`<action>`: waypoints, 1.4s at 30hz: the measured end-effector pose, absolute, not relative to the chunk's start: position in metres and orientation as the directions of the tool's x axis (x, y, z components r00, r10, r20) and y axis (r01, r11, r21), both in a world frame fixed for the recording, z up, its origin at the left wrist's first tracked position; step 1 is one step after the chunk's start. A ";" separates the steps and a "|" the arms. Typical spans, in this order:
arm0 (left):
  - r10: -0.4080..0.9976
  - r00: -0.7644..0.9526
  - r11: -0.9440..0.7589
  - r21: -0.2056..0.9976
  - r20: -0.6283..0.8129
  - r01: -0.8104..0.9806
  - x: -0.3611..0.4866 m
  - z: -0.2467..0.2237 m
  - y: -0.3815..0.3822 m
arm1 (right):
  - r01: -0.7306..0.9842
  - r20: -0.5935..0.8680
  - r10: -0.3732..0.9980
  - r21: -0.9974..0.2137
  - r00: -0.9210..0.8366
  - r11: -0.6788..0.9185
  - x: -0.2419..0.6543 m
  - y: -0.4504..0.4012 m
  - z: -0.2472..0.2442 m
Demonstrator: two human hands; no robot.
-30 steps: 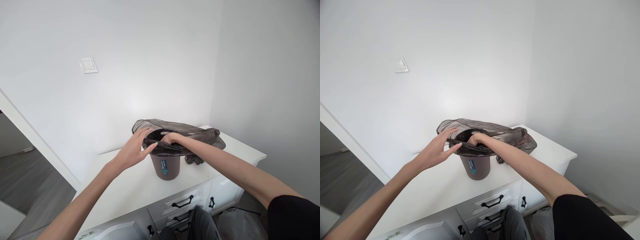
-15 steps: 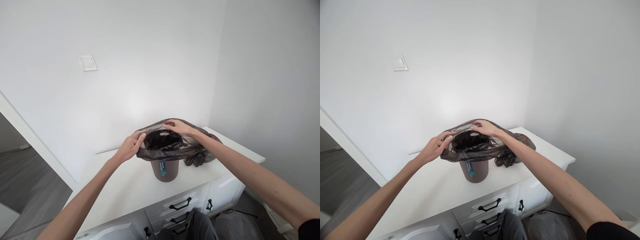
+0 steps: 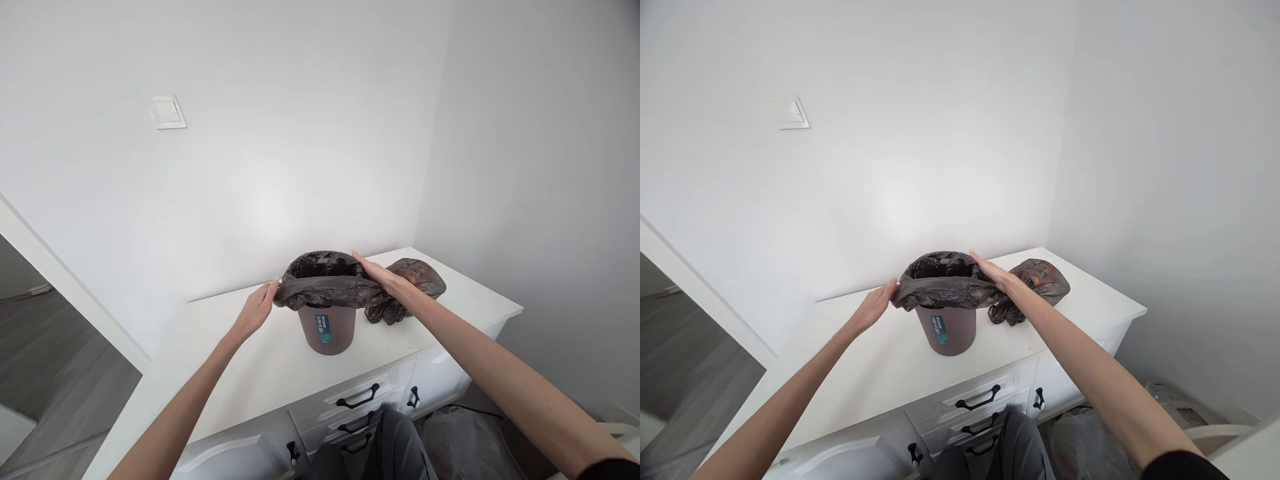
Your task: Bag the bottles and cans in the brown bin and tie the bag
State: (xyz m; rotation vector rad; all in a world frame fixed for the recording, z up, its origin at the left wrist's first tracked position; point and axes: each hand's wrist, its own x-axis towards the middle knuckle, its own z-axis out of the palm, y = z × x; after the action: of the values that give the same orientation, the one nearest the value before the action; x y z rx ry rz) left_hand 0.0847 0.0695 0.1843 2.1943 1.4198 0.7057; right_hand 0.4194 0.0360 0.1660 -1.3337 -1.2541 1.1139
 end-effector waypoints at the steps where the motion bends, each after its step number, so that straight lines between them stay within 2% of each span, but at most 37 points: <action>1: 0.898 0.365 -0.436 0.597 0.245 0.673 0.080 0.181 0.062 | 0.138 0.031 0.998 -0.990 0.063 0.022 0.419 0.025 0.164; 3: 0.810 0.443 -0.587 0.535 0.384 0.608 0.073 0.174 0.046 | 0.208 0.202 0.970 -0.963 0.135 0.172 0.416 0.002 0.154; 6: 0.628 0.574 -0.771 0.320 0.525 0.551 0.067 0.160 0.024 | 0.422 0.554 0.786 -0.804 0.275 0.419 0.410 -0.030 0.125; 7: 0.576 0.599 -0.801 0.237 0.556 0.550 0.066 0.154 0.019 | 0.510 0.647 0.719 -0.722 0.256 0.468 0.408 -0.038 0.112; 9: 0.497 0.635 -0.820 0.082 0.592 0.566 0.064 0.140 0.014 | 0.661 0.757 0.646 -0.537 0.102 0.524 0.406 -0.052 0.087; 12: 0.478 0.686 -0.801 -0.049 0.549 0.597 0.056 0.112 0.018 | 0.760 0.710 0.651 -0.258 -0.270 0.597 0.407 -0.064 0.062; 15: 0.558 0.720 -0.779 -0.041 0.412 0.626 0.039 0.081 0.023 | 0.731 0.585 0.631 -0.093 -0.510 0.676 0.411 -0.073 0.063; 17: 0.611 0.723 -0.766 0.012 0.323 0.642 0.022 0.061 0.021 | 0.738 0.599 0.623 -0.076 -0.504 0.670 0.413 -0.078 0.074; 20: 0.690 0.682 -0.717 0.105 0.243 0.689 -0.003 0.034 0.015 | 0.787 0.703 0.612 -0.121 -0.363 0.605 0.410 -0.082 0.099; 23: 0.777 0.582 -0.624 0.171 0.238 0.763 -0.021 0.014 0.013 | 0.814 0.728 0.622 -0.155 -0.288 0.559 0.400 -0.073 0.125; 26: 0.846 0.459 -0.518 0.210 0.273 0.829 -0.028 0.002 0.019 | 0.795 0.679 0.654 -0.170 -0.333 0.582 0.386 -0.050 0.144; 29: 0.866 0.403 -0.471 0.210 0.297 0.857 -0.029 -0.005 0.024 | 0.765 0.649 0.666 -0.197 -0.367 0.614 0.377 -0.019 0.153; 32: 0.861 0.416 -0.480 0.195 0.293 0.855 -0.030 -0.008 0.025 | 0.786 0.607 0.714 -0.225 -0.349 0.576 0.379 0.015 0.157; 36: 0.855 0.416 -0.482 0.178 0.310 0.858 -0.031 -0.010 0.024 | 0.858 0.541 0.795 -0.234 -0.275 0.457 0.397 0.066 0.162; 42: 0.855 0.447 -0.492 0.140 0.261 0.859 -0.030 -0.009 0.023 | 0.945 0.492 0.866 -0.237 -0.085 0.227 0.435 0.128 0.167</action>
State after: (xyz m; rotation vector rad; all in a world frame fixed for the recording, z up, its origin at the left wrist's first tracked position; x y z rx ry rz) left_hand -0.0301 0.0234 -0.0090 2.6835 1.5891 0.4728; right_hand 0.4354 0.1279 0.1670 -1.6590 -1.9693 -0.1905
